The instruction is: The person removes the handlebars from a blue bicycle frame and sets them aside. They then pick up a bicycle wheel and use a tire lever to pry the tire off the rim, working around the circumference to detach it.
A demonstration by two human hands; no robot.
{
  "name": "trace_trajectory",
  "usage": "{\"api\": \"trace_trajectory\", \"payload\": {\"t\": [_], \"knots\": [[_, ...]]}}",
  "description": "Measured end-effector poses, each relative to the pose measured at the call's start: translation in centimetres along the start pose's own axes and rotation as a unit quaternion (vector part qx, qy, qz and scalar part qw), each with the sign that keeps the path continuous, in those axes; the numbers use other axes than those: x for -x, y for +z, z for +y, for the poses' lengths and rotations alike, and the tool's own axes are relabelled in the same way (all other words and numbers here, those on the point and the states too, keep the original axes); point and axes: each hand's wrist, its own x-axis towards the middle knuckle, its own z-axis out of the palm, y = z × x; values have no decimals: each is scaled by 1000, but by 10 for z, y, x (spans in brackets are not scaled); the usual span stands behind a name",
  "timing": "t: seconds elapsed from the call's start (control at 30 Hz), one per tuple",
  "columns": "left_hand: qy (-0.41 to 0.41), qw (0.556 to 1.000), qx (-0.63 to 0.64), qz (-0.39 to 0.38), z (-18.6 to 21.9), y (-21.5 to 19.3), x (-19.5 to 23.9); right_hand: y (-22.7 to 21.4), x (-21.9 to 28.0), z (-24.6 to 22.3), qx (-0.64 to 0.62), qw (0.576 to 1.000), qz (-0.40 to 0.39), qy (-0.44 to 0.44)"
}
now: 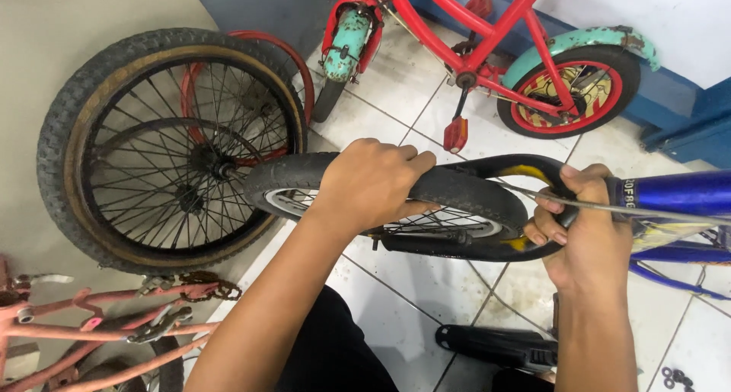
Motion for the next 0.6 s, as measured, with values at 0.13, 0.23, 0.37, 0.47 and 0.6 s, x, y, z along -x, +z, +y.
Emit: {"api": "trace_trajectory", "payload": {"t": [0.13, 0.23, 0.37, 0.47, 0.6], "knots": [[15, 1000, 6, -4, -4, -3, -1, -1, 4, -2, -5, 1000, -15, -12], [7, 1000, 15, 2, -1, 1, 0, -5, 6, -8, 3, 1000, -13, -16], [13, 1000, 7, 2, 1, 0, 1, -7, 9, -8, 2, 1000, -5, -3], [12, 1000, 1, 4, 3, -4, 3, -5, 8, 1, -2, 1000, -4, 17], [-4, 999, 40, -16, 11, -29, 4, -14, -1, 11, 12, 1000, -14, -11]]}}
